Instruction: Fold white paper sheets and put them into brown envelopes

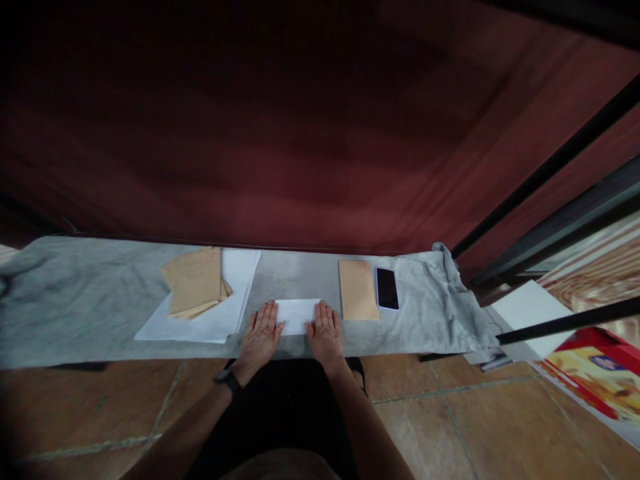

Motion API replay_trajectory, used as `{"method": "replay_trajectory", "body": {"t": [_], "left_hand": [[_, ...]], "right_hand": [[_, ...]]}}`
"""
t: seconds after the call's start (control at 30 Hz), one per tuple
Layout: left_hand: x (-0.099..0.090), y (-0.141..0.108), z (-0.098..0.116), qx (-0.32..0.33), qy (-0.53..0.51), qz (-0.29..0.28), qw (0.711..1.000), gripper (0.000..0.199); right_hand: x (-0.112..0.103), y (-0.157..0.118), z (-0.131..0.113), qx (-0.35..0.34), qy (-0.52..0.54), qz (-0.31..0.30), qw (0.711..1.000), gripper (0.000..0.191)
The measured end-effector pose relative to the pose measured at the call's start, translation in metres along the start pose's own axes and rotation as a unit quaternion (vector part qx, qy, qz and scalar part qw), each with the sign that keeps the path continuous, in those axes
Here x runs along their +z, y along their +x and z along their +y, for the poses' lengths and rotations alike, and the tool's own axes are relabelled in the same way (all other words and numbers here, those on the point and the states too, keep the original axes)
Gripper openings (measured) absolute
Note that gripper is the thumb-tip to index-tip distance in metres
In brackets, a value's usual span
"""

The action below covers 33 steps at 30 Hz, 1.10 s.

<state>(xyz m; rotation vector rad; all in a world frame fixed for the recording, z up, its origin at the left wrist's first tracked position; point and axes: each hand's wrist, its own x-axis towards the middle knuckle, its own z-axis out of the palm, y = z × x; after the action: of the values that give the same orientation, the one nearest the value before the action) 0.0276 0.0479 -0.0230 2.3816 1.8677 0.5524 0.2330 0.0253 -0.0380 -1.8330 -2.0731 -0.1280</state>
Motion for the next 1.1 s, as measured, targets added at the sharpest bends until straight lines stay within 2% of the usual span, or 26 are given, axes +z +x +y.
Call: {"method": "replay_trajectory", "body": {"t": [0.07, 0.13, 0.27, 0.33, 0.57, 0.73, 0.9, 0.97, 1.1], "left_hand": [[-0.002, -0.002, 0.004, -0.010, -0.003, 0.012, 1.000, 0.058], [-0.004, -0.007, 0.012, 0.009, -0.004, 0.016, 1.000, 0.058], [-0.003, -0.025, 0.032, 0.140, -0.004, -0.027, 0.990, 0.058], [-0.001, -0.033, 0.037, 0.176, 0.002, -0.041, 0.983, 0.059], [-0.002, -0.039, 0.024, 0.208, 0.025, -0.032, 0.977, 0.065], [-0.002, -0.041, 0.017, 0.213, 0.025, -0.033, 0.976, 0.072], [0.004, -0.042, 0.015, 0.218, 0.002, -0.043, 0.975, 0.072], [0.003, -0.041, 0.015, 0.219, 0.002, -0.043, 0.975, 0.071], [-0.002, -0.040, 0.015, 0.221, 0.014, -0.050, 0.974, 0.068]], "right_hand": [[-0.001, -0.002, 0.001, 0.001, -0.002, 0.005, 1.000, 0.058], [-0.002, -0.003, 0.000, 0.002, 0.000, 0.011, 1.000, 0.057], [-0.002, -0.002, -0.001, 0.005, 0.004, 0.015, 1.000, 0.057], [-0.002, -0.002, -0.001, 0.007, 0.004, 0.013, 1.000, 0.057], [-0.002, -0.003, 0.000, 0.007, -0.003, 0.011, 1.000, 0.057], [-0.003, -0.002, -0.017, 0.024, 0.008, 0.037, 0.999, 0.055], [-0.004, -0.008, -0.042, -0.071, 0.041, -0.020, 0.996, 0.053], [-0.004, -0.014, -0.044, -0.093, 0.038, -0.031, 0.994, 0.054], [-0.004, -0.021, -0.037, -0.094, 0.026, -0.021, 0.995, 0.058]]}}
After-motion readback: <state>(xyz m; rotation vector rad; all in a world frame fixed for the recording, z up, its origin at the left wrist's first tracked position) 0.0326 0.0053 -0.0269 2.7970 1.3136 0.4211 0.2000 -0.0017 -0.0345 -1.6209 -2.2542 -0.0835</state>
